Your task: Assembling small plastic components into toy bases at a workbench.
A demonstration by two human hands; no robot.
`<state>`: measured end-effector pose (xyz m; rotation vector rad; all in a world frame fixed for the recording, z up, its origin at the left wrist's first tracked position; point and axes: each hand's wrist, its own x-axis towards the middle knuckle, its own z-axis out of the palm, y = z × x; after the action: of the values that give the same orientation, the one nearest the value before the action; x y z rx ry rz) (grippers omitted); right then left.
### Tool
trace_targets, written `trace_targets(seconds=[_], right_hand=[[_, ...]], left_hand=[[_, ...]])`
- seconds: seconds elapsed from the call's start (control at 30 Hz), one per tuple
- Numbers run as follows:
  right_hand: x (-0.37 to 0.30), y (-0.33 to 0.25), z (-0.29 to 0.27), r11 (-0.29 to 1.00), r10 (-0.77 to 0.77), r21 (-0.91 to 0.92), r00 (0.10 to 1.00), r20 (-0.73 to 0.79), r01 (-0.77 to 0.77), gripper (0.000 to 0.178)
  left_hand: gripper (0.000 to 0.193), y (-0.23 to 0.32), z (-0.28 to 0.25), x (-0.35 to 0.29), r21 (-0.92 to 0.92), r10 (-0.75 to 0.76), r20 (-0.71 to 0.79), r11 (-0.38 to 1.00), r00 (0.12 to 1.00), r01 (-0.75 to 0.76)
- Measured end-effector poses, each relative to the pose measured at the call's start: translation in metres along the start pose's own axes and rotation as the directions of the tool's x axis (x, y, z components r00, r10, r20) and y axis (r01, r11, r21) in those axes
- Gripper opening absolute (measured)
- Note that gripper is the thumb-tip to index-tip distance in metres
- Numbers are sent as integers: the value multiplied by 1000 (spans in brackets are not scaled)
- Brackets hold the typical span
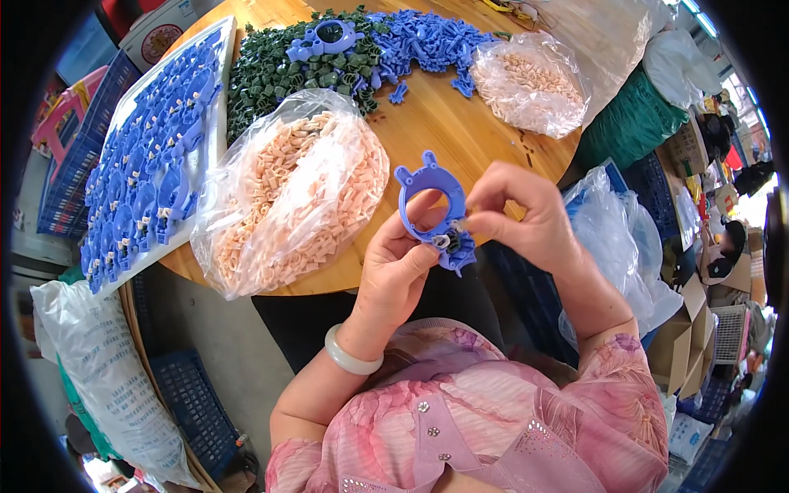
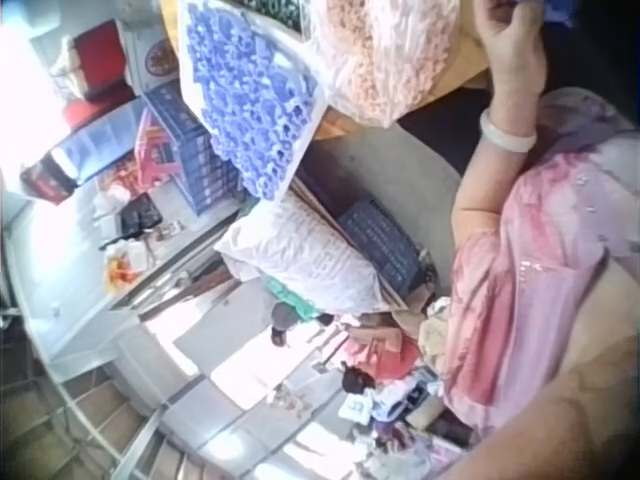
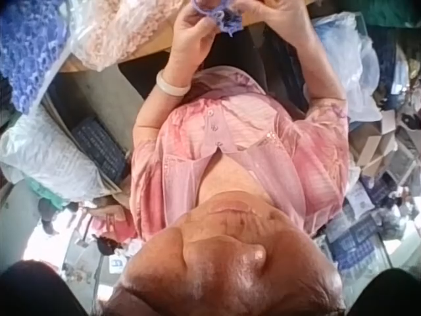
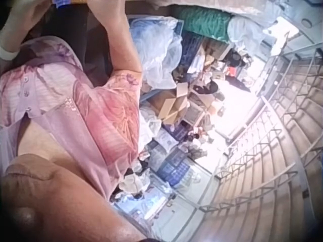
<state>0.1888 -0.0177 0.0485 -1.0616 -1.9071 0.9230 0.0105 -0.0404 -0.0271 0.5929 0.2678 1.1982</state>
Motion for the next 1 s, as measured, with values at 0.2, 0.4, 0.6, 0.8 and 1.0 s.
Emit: trace_targets(seconds=[0.2, 0.4, 0.6, 0.8, 1.0], right_hand=[[21, 5, 4, 983, 97, 164, 993, -75, -83, 29], [23, 21, 8, 983, 130, 137, 990, -47, -122, 21], [20, 31, 2, 984, 163, 95, 981, -101, -154, 18], [19, 29, 4, 982, 186, 57, 975, -125, -181, 17], [17, 29, 3, 988, 154, 49, 980, -129, -149, 17]], left_hand=[[55, 10, 2, 2, -129, -153, 232, 974, 961, 186], [49, 23, 9, -6, 109, -205, -61, 971, 977, 211], [57, 44, 32, -16, 900, 375, 423, -67, 824, -432], [46, 31, 39, -7, 766, 64, 609, -306, 790, -566], [38, 21, 25, 4, 676, 93, 713, -354, 695, -647]])
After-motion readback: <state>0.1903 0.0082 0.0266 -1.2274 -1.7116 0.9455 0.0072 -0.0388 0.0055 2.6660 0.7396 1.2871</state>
